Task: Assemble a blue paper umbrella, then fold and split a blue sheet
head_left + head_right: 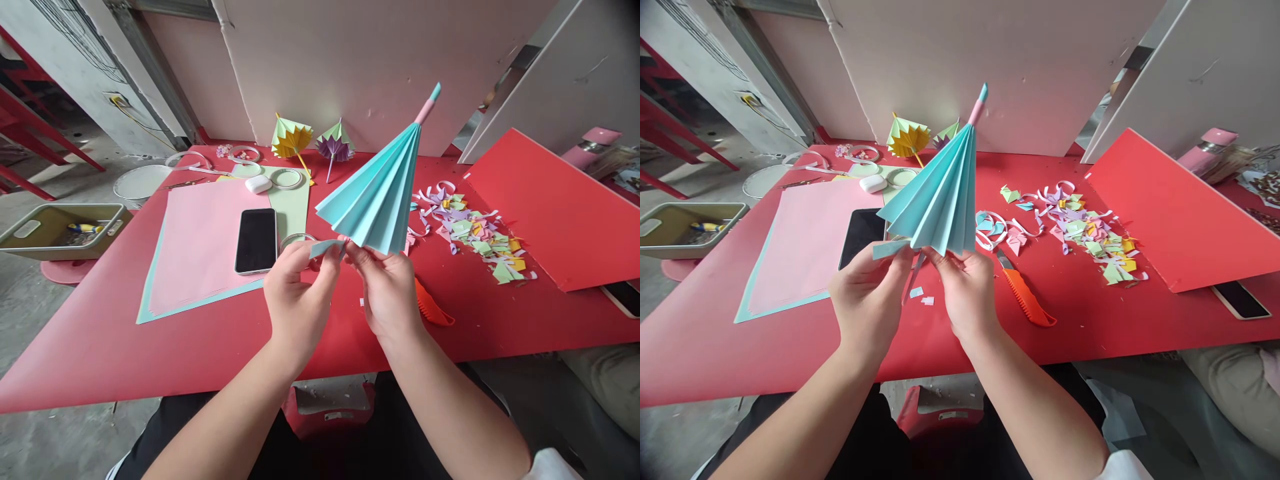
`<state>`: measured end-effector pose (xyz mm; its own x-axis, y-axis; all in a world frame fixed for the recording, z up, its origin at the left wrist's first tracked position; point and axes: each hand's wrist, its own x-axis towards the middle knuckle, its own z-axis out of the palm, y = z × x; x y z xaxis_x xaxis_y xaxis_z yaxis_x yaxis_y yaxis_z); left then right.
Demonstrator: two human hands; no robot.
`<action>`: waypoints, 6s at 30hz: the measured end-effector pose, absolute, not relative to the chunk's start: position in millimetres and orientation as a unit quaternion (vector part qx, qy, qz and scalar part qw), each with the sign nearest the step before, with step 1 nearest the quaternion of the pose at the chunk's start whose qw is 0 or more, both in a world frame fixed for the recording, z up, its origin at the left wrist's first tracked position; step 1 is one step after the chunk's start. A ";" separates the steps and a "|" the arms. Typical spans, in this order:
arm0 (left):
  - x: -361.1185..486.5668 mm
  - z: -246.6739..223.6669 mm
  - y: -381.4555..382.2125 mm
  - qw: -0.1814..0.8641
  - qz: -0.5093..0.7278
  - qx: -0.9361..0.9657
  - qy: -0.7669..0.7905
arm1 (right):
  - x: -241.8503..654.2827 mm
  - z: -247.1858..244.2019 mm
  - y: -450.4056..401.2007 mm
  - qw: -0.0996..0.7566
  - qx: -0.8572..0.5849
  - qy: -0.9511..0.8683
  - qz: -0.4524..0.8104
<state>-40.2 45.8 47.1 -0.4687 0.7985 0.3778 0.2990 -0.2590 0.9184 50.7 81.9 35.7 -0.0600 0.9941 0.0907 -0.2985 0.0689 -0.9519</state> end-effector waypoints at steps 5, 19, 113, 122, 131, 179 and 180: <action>-39.6 43.5 47.6 0.162 0.648 0.491 0.559 | 50.8 37.7 81.2 0.574 -0.374 -0.469 0.558; -45.5 44.7 48.9 0.168 0.616 0.542 0.546 | 54.3 38.1 86.6 0.569 -0.378 -0.455 0.571; -34.2 46.9 47.6 0.385 0.706 0.361 0.473 | 53.7 49.7 79.2 0.578 -0.326 -0.408 0.628; -37.2 46.1 47.9 0.379 0.708 0.368 0.469 | 55.0 50.7 78.7 0.581 -0.326 -0.416 0.619; -34.8 45.9 46.0 0.318 0.695 0.403 0.503 | 55.1 50.4 78.0 0.580 -0.339 -0.408 0.618; -32.8 44.4 42.3 0.213 0.682 0.494 0.495 | 52.4 55.4 70.5 0.602 -0.338 -0.392 0.608; -33.0 44.2 42.4 0.209 0.682 0.496 0.495 | 52.3 55.4 70.5 0.602 -0.336 -0.394 0.608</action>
<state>-33.0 42.4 44.2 -0.4215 0.7758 0.4695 0.2064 -0.4221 0.8827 52.3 70.5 55.4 -0.0487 0.9966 0.0667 -0.4678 0.0362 -0.8831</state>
